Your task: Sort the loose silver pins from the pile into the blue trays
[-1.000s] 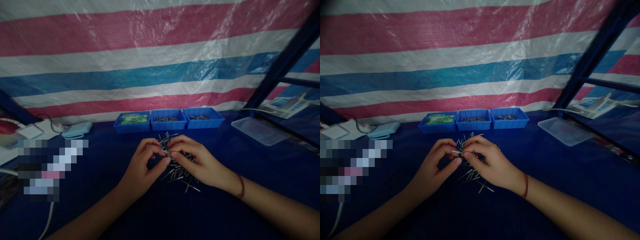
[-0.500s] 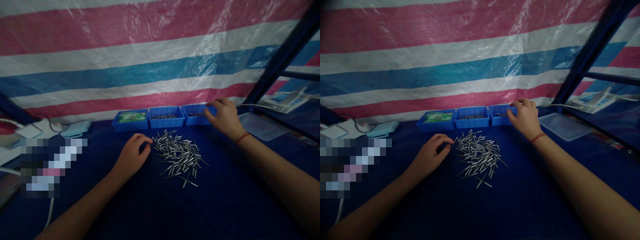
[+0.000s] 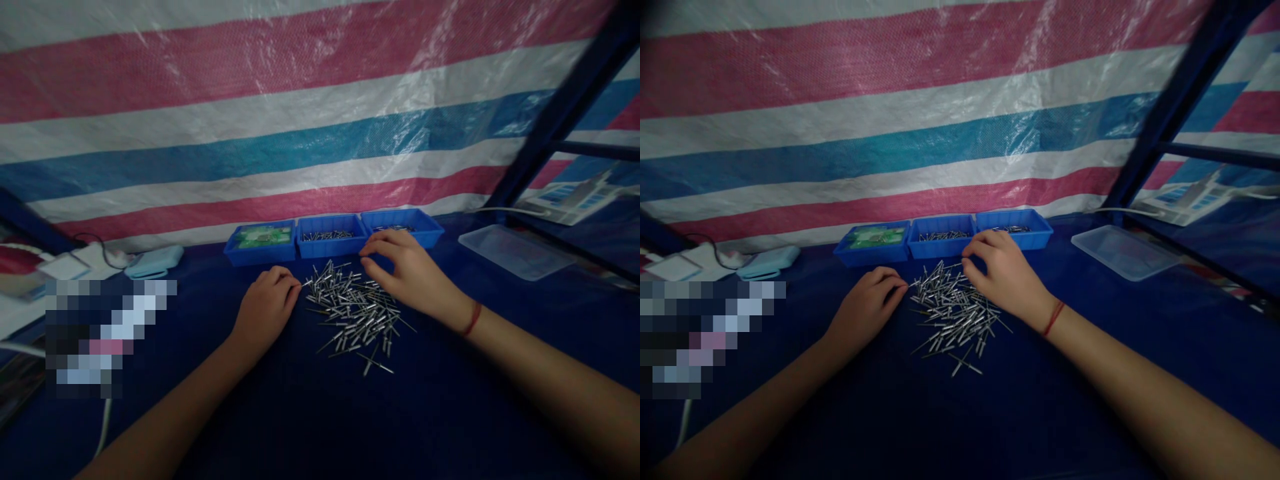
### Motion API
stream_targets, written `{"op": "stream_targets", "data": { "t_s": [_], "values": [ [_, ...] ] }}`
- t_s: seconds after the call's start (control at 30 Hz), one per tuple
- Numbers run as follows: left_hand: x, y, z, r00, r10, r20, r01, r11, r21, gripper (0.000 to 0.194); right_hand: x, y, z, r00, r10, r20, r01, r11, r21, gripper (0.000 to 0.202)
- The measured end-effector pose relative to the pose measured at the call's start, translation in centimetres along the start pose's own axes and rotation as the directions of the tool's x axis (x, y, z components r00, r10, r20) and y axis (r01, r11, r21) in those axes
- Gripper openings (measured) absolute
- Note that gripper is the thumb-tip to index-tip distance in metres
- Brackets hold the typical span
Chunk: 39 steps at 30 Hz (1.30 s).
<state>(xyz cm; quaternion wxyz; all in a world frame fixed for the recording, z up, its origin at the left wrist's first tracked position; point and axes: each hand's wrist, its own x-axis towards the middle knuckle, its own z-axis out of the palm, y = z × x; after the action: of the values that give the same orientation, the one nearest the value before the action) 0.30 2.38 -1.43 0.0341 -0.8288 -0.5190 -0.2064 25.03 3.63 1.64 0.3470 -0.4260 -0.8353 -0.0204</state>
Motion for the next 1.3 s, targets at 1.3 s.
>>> {"op": "stream_targets", "data": {
  "t_s": [1.3],
  "values": [
    [-2.5,4.0,-2.7,0.959,0.021,-0.283,-0.149,0.886,-0.438,0.010,-1.6,-5.6,1.6,0.963,0.048,0.266,-0.214,0.735,0.643,0.014]
  ]
}}
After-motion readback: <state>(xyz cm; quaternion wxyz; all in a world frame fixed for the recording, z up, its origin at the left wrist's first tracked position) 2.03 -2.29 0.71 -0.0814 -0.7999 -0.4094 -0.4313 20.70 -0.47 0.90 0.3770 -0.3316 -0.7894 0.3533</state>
